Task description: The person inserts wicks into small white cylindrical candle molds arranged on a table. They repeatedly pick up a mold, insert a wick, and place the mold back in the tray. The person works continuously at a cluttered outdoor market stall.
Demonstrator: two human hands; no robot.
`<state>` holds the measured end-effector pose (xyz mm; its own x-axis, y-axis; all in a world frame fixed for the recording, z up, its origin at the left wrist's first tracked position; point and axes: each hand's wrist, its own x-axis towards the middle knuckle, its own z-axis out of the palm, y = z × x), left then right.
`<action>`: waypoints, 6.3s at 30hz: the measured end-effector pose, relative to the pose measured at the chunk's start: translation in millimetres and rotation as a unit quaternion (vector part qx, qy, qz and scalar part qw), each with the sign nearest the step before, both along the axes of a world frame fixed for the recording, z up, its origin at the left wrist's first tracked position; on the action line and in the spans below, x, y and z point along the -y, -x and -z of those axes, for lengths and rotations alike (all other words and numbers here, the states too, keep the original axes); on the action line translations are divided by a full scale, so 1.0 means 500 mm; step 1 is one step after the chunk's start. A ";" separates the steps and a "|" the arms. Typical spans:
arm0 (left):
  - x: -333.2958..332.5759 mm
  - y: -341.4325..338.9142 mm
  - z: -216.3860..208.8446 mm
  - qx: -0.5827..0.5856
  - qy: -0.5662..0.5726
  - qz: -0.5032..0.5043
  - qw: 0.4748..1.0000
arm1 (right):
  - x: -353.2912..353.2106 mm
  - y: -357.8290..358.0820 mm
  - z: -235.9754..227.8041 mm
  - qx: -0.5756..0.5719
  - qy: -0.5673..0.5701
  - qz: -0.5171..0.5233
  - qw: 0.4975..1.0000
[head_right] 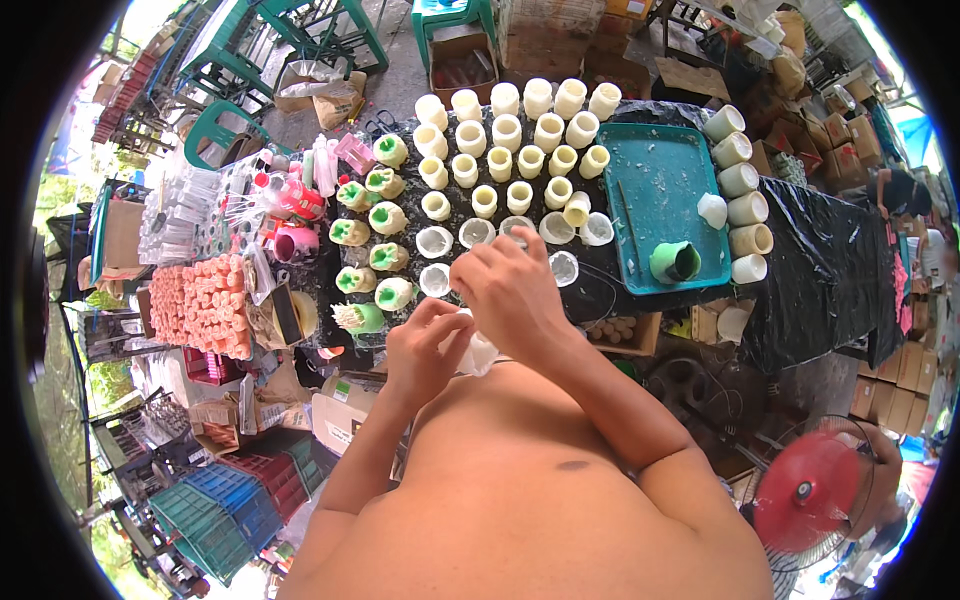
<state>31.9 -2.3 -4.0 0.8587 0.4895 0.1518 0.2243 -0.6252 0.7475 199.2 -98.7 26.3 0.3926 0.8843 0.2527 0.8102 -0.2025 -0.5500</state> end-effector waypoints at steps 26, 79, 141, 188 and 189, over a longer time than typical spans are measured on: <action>-0.062 -0.031 0.005 0.280 0.605 -0.172 0.726 | -0.040 0.053 -0.009 -0.280 0.052 -0.076 0.956; -0.116 0.133 0.115 0.277 0.630 -0.150 0.710 | 0.205 -0.085 -0.105 -0.384 -0.119 0.199 0.894; -0.076 0.016 0.385 -0.086 0.416 -0.112 0.898 | 0.278 -0.064 0.371 -0.710 0.066 0.284 0.641; -0.153 0.089 0.100 0.111 -0.004 -0.101 0.989 | 0.213 0.035 0.208 -0.560 -0.017 0.194 0.805; -0.119 0.043 0.086 0.104 0.081 -0.046 0.990 | 0.193 0.036 0.177 -0.538 -0.003 0.164 0.827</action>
<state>10.5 57.1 -46.8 0.7679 0.5960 0.2346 0.1045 -0.4780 0.8721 181.1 -195.4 -61.9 0.6123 0.6850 -0.3948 -0.2461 -0.3093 -0.9185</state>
